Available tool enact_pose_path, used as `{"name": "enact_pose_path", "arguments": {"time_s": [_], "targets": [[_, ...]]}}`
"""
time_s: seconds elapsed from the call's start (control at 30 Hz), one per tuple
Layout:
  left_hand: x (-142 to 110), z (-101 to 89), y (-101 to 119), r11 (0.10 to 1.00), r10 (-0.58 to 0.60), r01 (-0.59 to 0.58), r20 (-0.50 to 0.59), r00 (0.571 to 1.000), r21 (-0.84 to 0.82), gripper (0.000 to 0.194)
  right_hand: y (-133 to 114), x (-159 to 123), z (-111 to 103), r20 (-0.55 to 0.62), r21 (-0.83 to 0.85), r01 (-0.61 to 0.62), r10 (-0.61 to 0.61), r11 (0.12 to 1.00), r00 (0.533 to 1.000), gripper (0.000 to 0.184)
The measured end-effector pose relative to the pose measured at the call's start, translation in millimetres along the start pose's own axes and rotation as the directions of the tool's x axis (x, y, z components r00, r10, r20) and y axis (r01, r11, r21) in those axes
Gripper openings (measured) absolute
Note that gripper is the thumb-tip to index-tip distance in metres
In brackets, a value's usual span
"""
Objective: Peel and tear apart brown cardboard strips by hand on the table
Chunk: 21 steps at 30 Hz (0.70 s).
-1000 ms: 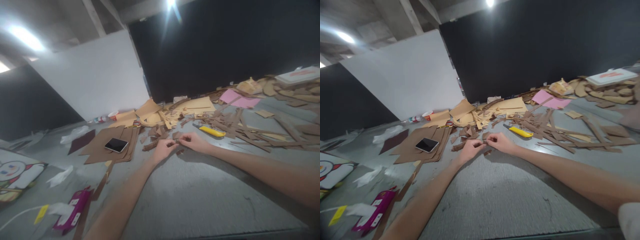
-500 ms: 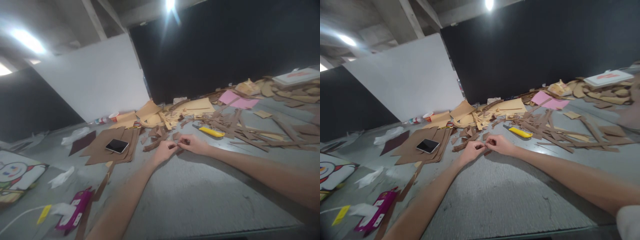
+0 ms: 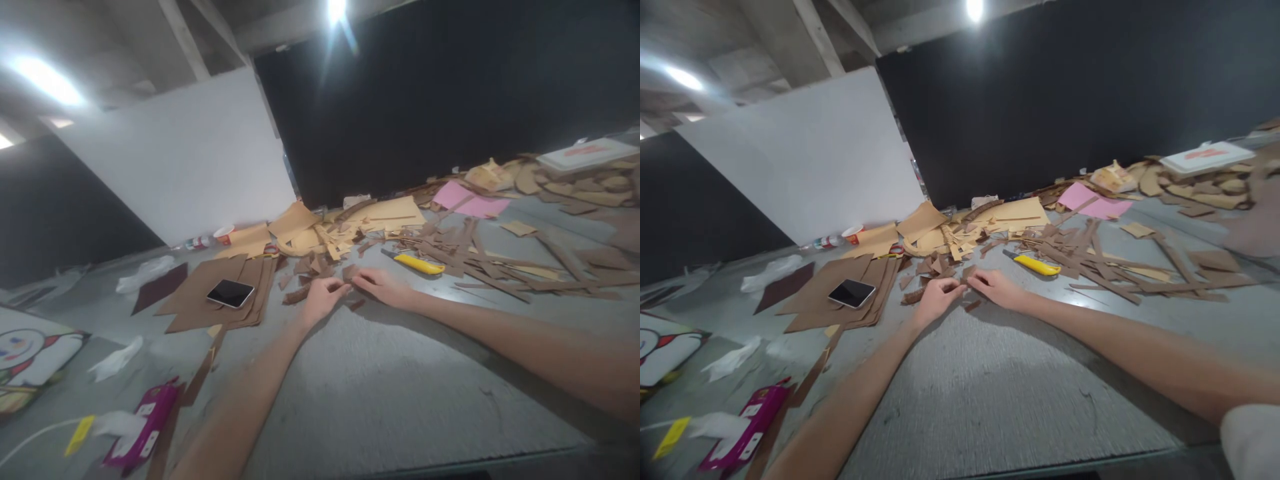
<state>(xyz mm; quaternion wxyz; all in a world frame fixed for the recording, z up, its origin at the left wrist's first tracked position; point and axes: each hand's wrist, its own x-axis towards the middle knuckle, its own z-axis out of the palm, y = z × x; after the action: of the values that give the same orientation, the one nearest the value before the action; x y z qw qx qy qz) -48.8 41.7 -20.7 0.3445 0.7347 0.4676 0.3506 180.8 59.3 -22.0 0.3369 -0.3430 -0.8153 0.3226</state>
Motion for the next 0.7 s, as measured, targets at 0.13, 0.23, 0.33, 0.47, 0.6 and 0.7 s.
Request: {"name": "enact_pose_path", "arguments": {"time_s": [0.13, 0.23, 0.33, 0.47, 0.6, 0.7], "targets": [[1.2, -0.7, -1.7, 0.999, -0.015, 0.015, -0.021, 1.000, -0.033, 0.053, 3.2, -0.4, 3.0, 0.009, -0.015, 0.064, -0.064, 0.998, 0.998, 0.037], [1.0, -0.3, -1.3, 0.999, -0.027, 0.026, -0.017, 1.000, -0.028, 0.054, 4.1, -0.9, 2.0, 0.002, 0.006, 0.073, -0.073, 0.997, 0.997, 0.038], [1.1, 0.0, -1.5, 0.999, -0.020, 0.019, -0.031, 0.999, -0.035, 0.049, 4.3, -0.8, 0.3, -0.014, 0.000, 0.072, -0.072, 0.997, 0.997, 0.040], [1.4, -0.5, -2.3, 0.999, -0.005, 0.002, -0.058, 0.998, -0.047, 0.046, 4.4, -0.5, 0.4, -0.047, -0.009, 0.050, -0.050, 0.999, 0.998, 0.037], [0.5, -0.9, -2.0, 1.000, -0.009, 0.008, -0.064, 0.998, -0.025, 0.047, 3.8, -2.2, 0.8, -0.153, 0.002, 0.066, -0.065, 0.998, 0.986, 0.030], [-0.5, -0.7, -0.6, 1.000, 0.000, -0.001, -0.060, 0.998, -0.017, 0.046, 2.4, -4.2, 0.1, -0.172, 0.045, 0.097, -0.088, 0.994, 0.981, 0.029]]}}
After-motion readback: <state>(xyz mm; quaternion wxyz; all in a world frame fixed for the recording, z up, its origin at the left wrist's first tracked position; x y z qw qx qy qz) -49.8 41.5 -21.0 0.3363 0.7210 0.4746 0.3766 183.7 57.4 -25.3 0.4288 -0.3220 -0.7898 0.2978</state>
